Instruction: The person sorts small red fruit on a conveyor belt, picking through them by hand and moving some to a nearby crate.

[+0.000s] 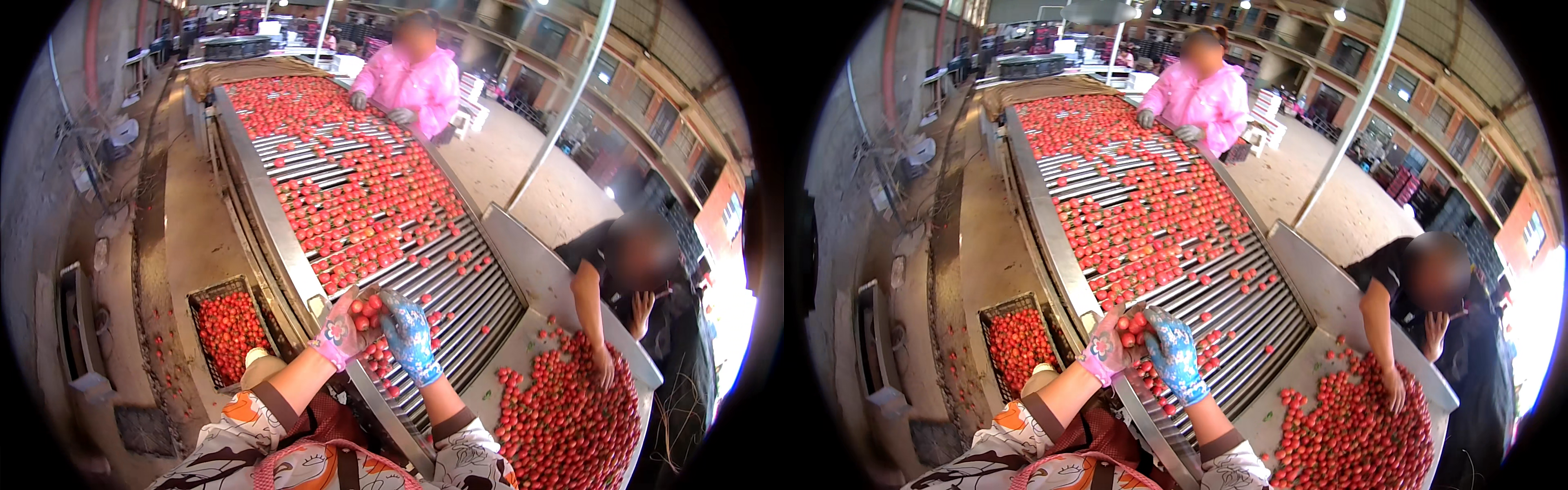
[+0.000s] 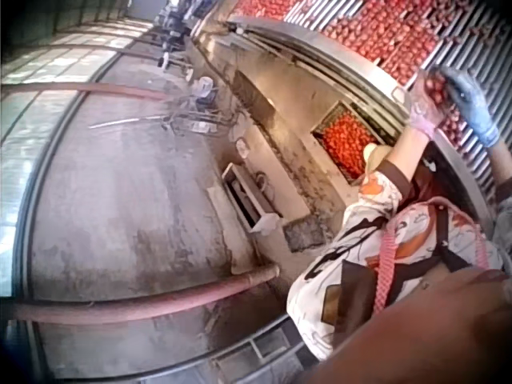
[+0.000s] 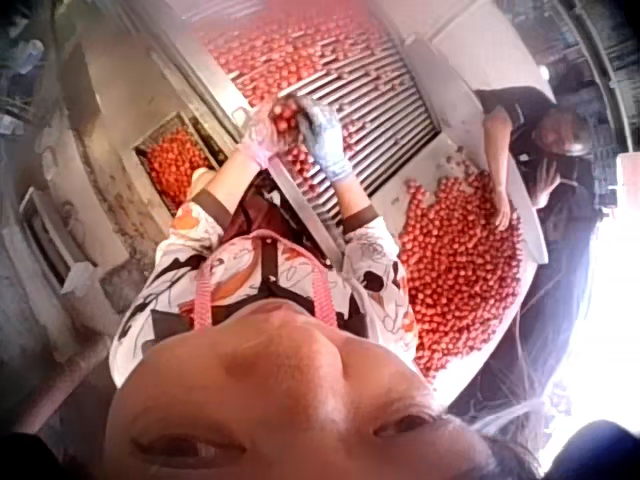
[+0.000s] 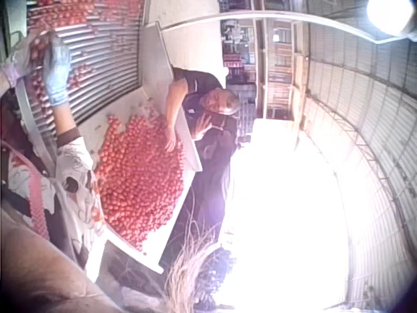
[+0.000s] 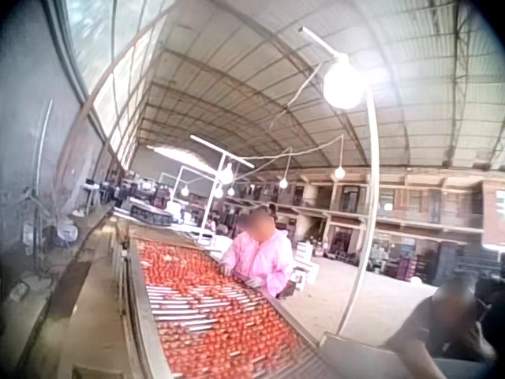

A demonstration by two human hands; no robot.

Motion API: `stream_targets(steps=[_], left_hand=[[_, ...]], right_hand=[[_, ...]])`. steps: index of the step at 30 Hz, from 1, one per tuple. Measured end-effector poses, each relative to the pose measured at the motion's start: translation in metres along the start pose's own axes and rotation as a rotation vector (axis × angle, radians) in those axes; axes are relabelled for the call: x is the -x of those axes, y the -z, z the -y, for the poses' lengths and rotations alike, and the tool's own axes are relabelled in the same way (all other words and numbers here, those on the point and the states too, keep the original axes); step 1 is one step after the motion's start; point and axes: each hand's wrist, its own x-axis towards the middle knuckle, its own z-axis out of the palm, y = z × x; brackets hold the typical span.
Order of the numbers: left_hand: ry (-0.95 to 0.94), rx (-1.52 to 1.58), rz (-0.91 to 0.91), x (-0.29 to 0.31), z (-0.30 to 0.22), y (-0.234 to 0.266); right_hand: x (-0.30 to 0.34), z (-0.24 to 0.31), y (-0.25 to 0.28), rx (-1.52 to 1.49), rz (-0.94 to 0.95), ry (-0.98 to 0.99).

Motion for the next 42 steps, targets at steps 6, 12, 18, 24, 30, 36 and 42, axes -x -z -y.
stream_targets(steps=[6,12,18,24,30,36,42], left_hand=[[-0.115,0.194,0.217,0.035,-0.03,0.036],[-0.451,0.319,-0.295,0.09,-0.083,0.126],[-0.582,0.302,-0.488,0.137,-0.115,0.294],[-0.663,0.289,-0.637,0.12,-0.141,0.368],[-0.699,0.225,-0.809,0.105,-0.194,0.385],[-0.847,-0.436,-1.004,0.073,-0.146,0.295],[-1.048,-1.48,-0.289,0.018,-0.028,0.126]], right_hand=[[0.038,-0.027,-0.008,-0.105,0.029,-0.219],[0.171,-0.12,-0.036,0.471,0.405,-0.398],[0.182,-0.167,-0.044,0.412,-0.009,-0.589],[0.173,-0.222,-0.012,0.575,0.037,-0.747],[0.185,-0.228,-0.026,0.485,0.053,-0.648],[0.214,-0.177,-0.035,0.162,0.017,-0.584],[0.215,-0.106,0.027,0.181,0.407,-0.402]])
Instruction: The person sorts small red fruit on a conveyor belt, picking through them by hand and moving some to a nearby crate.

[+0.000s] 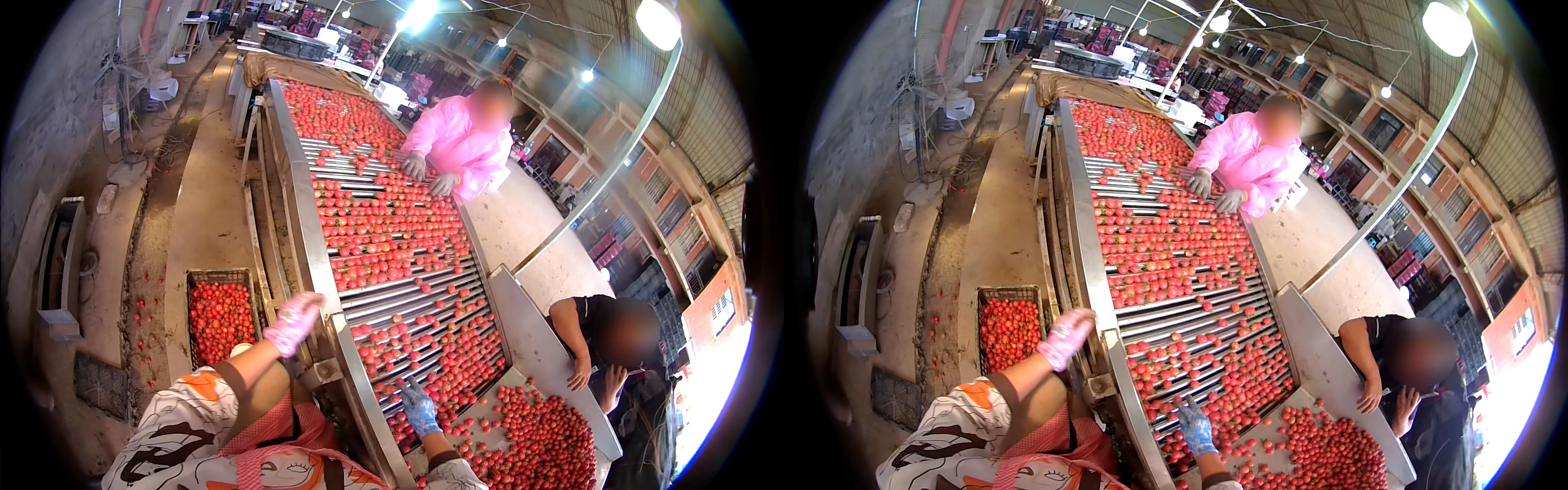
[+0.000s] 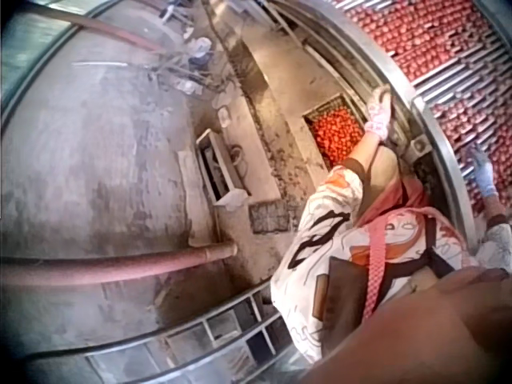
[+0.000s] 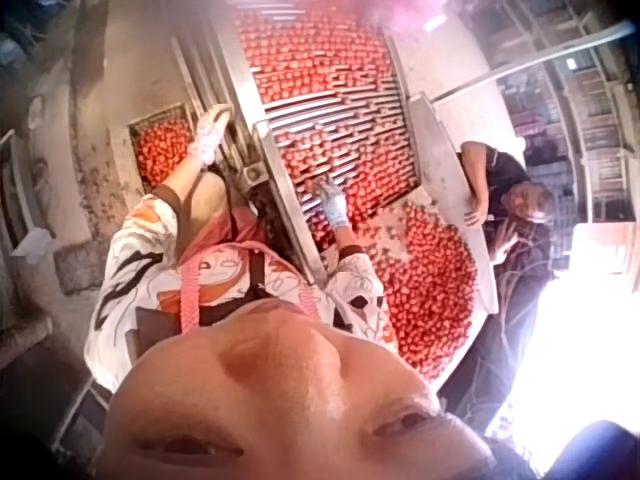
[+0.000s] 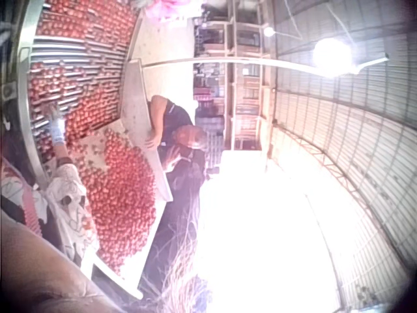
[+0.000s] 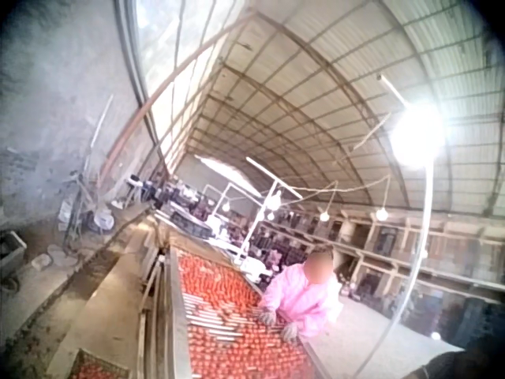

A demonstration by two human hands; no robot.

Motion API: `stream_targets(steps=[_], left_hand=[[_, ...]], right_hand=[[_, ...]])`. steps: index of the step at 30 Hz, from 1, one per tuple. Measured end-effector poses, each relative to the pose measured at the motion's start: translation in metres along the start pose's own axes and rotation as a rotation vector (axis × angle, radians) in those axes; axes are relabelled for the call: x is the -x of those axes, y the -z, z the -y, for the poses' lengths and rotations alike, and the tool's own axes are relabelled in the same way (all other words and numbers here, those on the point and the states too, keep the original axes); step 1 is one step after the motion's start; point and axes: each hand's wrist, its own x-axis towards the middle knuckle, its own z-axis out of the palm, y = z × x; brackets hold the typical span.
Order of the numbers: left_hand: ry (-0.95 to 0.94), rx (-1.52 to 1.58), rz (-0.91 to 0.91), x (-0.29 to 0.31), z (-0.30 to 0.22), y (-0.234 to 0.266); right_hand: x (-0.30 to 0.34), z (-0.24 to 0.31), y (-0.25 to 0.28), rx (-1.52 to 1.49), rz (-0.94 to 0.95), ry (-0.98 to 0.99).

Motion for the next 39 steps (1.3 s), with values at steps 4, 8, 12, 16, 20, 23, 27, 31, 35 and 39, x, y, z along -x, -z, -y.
stream_targets(steps=[4,8,12,16,20,23,27,31,35,39], left_hand=[[-0.369,-0.289,0.376,0.009,-0.077,-0.062],[-0.404,-0.371,0.564,0.023,-0.08,-0.095],[-0.238,-0.541,0.865,0.018,-0.102,-0.091],[-0.188,-0.522,0.919,0.022,-0.111,-0.094],[-0.206,-0.52,0.911,0.027,-0.107,-0.092],[-0.207,-0.531,0.91,0.029,-0.11,-0.092],[-0.189,-0.526,0.908,0.035,-0.115,-0.096],[-0.195,-0.532,0.879,0.038,-0.108,-0.101],[-0.194,-0.54,0.892,0.042,-0.113,-0.104],[-0.197,-0.569,0.895,0.046,-0.107,-0.11]], right_hand=[[0.081,-0.028,0.044,0.009,-0.056,-0.155],[0.164,-0.021,0.111,0.18,0.17,-0.711],[0.21,-0.016,0.135,0.184,0.215,-0.909],[0.213,-0.012,0.119,0.084,0.214,-0.95],[0.192,-0.006,0.095,-0.097,0.193,-0.921],[0.175,-0.001,0.077,-0.315,0.179,-0.92],[0.162,0.004,0.055,-0.732,0.145,-0.979],[0.141,0.013,0.031,-1.03,0.116,-0.937],[0.112,0.017,0.013,-0.965,0.092,-0.742],[0.093,0.009,0.004,-0.288,0.113,-0.142]])
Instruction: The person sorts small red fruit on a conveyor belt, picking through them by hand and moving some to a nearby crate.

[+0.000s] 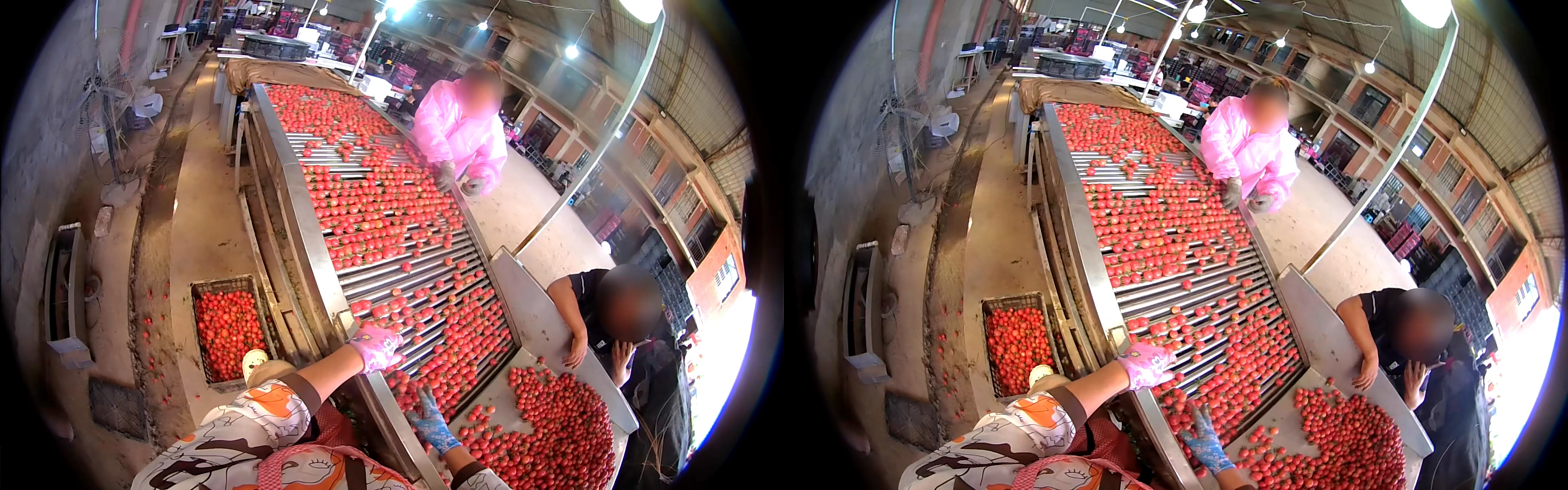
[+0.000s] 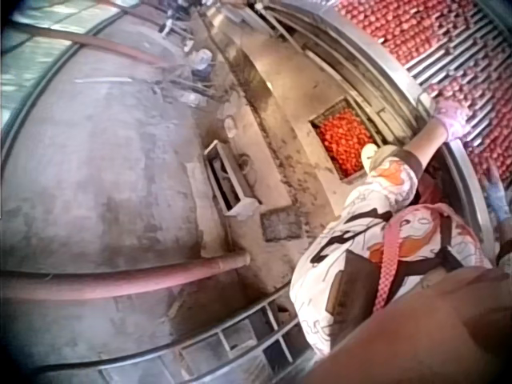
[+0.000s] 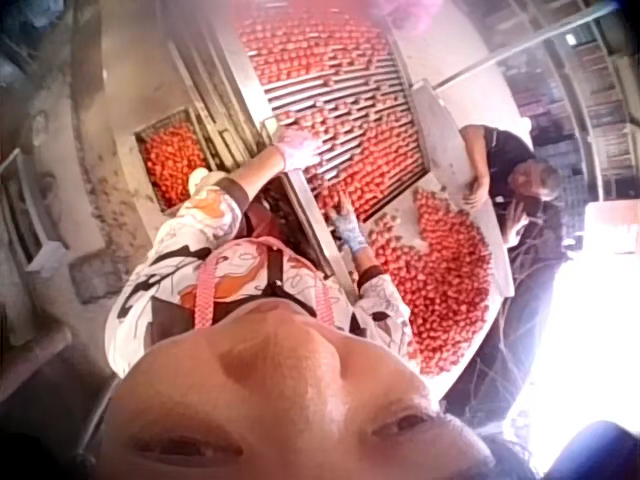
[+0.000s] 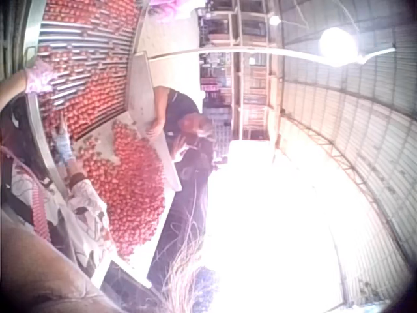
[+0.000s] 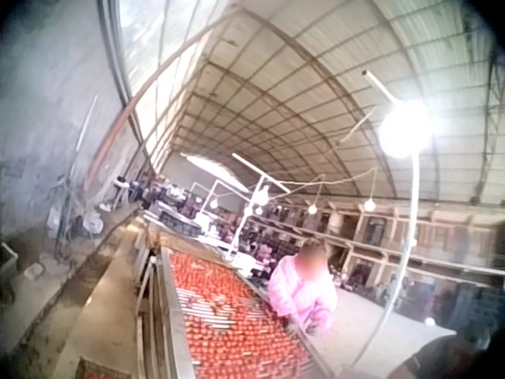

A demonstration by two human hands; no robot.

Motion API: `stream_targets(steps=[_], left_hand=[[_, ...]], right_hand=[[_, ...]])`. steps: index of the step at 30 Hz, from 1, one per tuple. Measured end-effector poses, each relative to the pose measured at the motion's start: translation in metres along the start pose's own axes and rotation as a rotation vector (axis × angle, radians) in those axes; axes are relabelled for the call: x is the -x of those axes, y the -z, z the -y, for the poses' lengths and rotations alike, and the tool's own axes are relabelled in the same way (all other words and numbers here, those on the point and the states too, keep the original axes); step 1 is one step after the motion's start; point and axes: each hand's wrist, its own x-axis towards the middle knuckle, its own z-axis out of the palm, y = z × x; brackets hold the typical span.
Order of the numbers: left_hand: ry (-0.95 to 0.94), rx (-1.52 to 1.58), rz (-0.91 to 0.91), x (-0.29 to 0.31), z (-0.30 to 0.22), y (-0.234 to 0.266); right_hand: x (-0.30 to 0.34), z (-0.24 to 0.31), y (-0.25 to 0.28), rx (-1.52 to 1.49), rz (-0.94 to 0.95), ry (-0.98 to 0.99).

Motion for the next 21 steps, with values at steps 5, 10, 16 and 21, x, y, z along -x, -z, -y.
stream_targets(steps=[5,10,16,21], left_hand=[[0.041,0.002,0.01,0.002,-0.012,0.005],[0.028,-0.01,-0.081,0.003,-0.013,-0.008],[0.033,-0.056,-0.123,0.009,-0.02,-0.016],[0.013,0.005,-0.175,0.013,-0.02,-0.031]], right_hand=[[-0.006,-0.071,-0.036,0.487,-0.035,0.156],[-0.031,-0.075,-0.025,0.578,-0.193,0.267],[-0.045,-0.094,0.008,0.395,-0.164,0.331],[-0.048,-0.131,0.033,0.426,-0.284,0.226]])
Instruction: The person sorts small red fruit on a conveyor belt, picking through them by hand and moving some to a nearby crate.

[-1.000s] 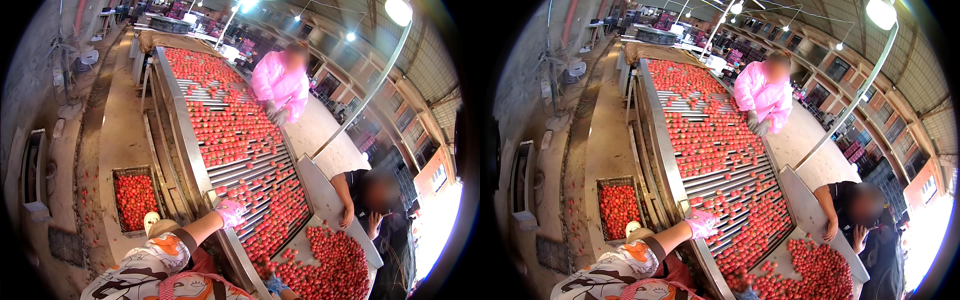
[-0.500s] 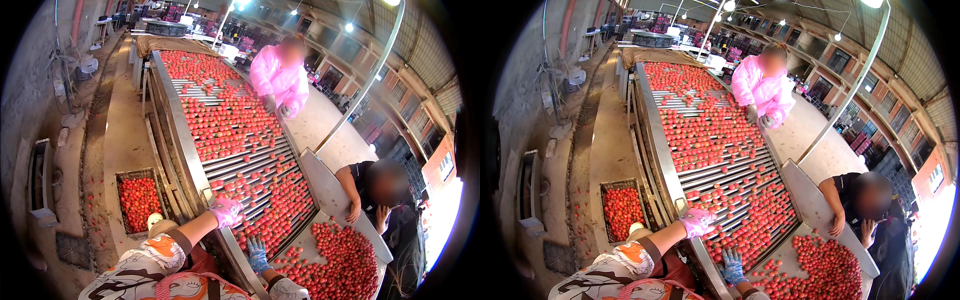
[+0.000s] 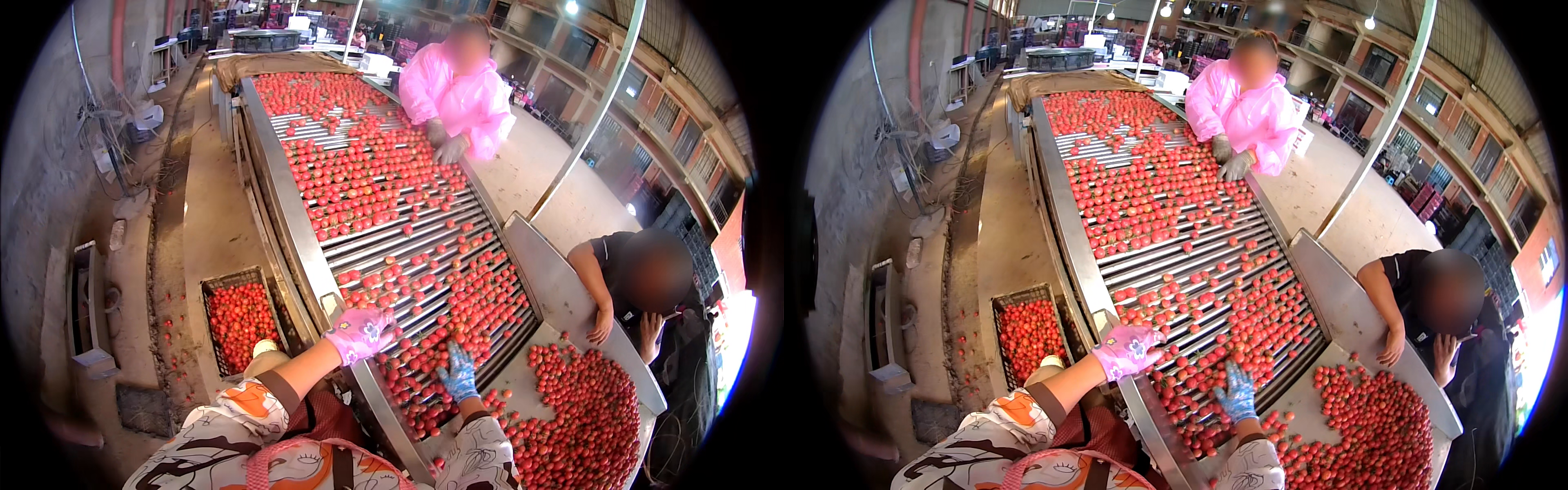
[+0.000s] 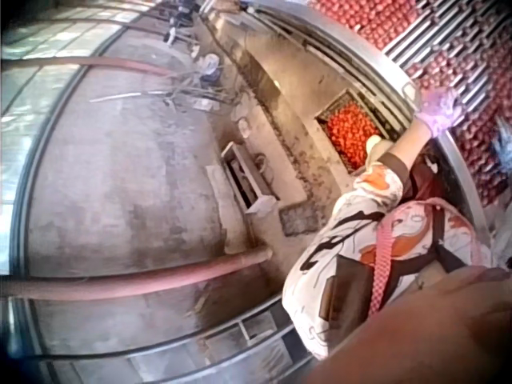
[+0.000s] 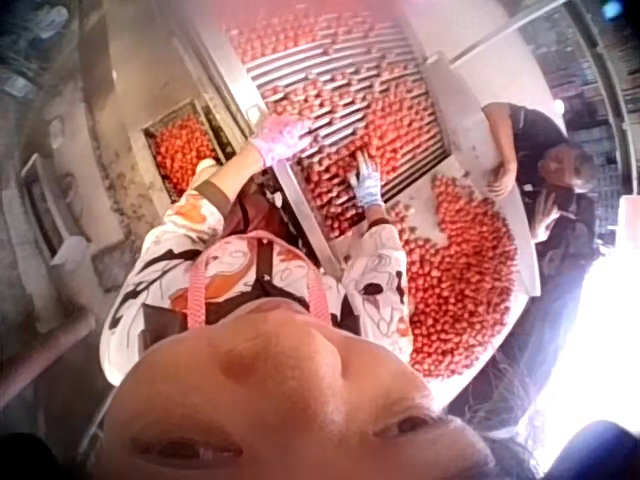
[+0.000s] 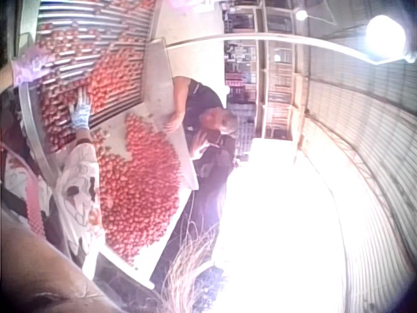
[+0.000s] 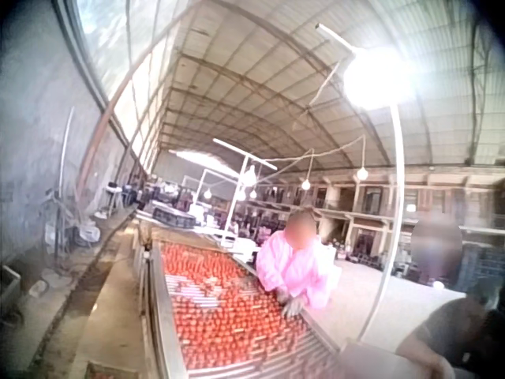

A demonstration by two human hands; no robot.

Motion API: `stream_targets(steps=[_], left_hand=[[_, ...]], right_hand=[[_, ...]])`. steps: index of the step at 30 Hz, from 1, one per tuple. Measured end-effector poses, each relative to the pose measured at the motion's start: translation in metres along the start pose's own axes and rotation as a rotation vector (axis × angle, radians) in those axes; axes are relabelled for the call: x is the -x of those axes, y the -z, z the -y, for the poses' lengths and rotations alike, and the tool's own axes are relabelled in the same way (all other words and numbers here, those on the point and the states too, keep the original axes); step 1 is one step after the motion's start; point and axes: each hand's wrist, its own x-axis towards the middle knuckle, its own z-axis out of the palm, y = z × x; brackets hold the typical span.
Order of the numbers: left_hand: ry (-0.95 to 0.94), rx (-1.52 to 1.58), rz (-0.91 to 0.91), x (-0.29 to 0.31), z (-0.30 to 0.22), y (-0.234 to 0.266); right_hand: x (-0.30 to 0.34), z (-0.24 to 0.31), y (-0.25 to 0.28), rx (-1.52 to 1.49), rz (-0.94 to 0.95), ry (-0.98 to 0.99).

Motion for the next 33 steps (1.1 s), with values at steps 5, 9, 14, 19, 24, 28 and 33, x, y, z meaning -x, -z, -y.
stream_targets(steps=[5,9,14,19,24,28,33], left_hand=[[-0.066,-0.078,-0.162,-0.009,0.01,-0.021],[-0.076,-0.088,-0.201,-0.01,-0.006,0.001],[0.077,-0.074,-0.065,-0.015,-0.004,-0.011],[0.101,-0.078,-0.092,-0.002,-0.003,-0.015],[0.076,-0.063,-0.114,-0.004,-0.006,-0.023],[0.088,-0.087,-0.088,-0.006,-0.01,-0.026],[0.001,-0.067,-0.142,-0.006,-0.003,-0.035]], right_hand=[[-0.003,-0.08,-0.009,0.254,-0.089,-0.236],[0.004,-0.129,-0.01,0.234,-0.108,-0.769],[0.024,-0.089,-0.038,0.146,-0.067,-0.813],[0.071,-0.009,-0.049,0.139,0.1,-0.571],[0.087,0.063,-0.021,0.091,0.024,-0.242],[0.033,0.092,-0.034,-0.014,0.063,0.168],[-0.026,0.06,-0.049,0.033,-0.064,0.121]])
